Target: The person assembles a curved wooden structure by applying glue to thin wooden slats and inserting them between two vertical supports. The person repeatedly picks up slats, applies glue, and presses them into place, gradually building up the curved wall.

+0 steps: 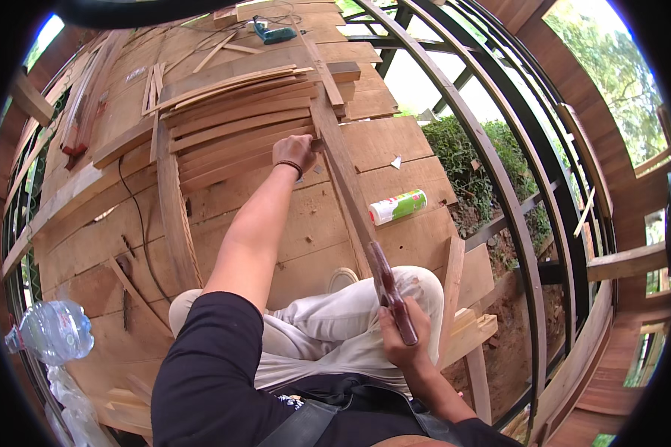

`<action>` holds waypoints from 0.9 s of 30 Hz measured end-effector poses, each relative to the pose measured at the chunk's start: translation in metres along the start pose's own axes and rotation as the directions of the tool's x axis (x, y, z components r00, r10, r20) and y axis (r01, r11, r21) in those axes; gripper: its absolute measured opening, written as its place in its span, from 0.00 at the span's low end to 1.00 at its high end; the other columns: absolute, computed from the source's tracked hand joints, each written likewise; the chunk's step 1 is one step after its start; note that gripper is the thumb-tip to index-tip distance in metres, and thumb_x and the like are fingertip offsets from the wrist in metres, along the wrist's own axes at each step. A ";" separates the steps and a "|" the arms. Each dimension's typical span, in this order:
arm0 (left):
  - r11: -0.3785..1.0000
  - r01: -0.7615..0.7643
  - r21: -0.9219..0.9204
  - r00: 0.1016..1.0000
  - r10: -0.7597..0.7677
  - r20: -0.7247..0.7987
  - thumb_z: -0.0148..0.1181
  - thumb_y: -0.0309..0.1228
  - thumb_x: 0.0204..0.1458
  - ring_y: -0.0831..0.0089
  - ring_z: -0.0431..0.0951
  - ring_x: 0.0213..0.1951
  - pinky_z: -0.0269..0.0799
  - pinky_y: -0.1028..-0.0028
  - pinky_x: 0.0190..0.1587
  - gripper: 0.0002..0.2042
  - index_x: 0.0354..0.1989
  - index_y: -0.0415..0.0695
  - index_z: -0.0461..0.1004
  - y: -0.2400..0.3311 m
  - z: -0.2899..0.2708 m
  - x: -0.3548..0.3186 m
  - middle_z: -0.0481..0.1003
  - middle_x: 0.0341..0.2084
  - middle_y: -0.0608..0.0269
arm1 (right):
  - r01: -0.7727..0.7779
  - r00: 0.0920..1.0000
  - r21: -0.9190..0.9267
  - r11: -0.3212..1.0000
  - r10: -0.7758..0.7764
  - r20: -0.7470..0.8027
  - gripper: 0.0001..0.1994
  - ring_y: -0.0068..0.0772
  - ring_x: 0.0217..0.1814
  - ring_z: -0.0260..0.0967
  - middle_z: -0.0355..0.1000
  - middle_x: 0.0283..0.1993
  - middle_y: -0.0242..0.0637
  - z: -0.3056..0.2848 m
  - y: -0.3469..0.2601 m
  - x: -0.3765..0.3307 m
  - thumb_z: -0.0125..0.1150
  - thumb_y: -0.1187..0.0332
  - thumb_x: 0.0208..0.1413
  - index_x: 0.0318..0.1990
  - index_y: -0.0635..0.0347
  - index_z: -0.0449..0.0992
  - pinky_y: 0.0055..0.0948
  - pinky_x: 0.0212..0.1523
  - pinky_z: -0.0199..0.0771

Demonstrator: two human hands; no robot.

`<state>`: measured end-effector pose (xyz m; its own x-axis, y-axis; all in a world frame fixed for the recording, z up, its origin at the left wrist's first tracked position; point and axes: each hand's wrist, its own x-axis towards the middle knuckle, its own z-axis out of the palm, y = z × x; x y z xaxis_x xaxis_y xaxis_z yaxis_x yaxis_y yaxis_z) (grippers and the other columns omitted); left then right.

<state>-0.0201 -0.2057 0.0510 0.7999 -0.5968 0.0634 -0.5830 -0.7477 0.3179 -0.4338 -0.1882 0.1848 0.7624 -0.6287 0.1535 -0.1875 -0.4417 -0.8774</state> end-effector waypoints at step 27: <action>0.998 0.020 -0.062 0.999 -0.021 -0.030 0.61 0.36 0.51 0.55 0.84 0.46 0.79 0.57 0.47 0.10 0.41 0.54 0.84 -0.002 0.003 0.008 0.84 0.39 0.53 | -0.070 0.998 -0.054 0.996 0.070 -0.004 0.06 0.28 0.21 0.70 0.71 0.21 0.37 0.003 0.008 -0.001 0.66 0.76 0.56 0.31 0.62 0.73 0.31 0.25 0.69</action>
<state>-0.0133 -0.2099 0.0476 0.8161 -0.5716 0.0848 -0.5572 -0.7397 0.3774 -0.4343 -0.1894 0.1761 0.7451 -0.6604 0.0934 -0.2739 -0.4307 -0.8599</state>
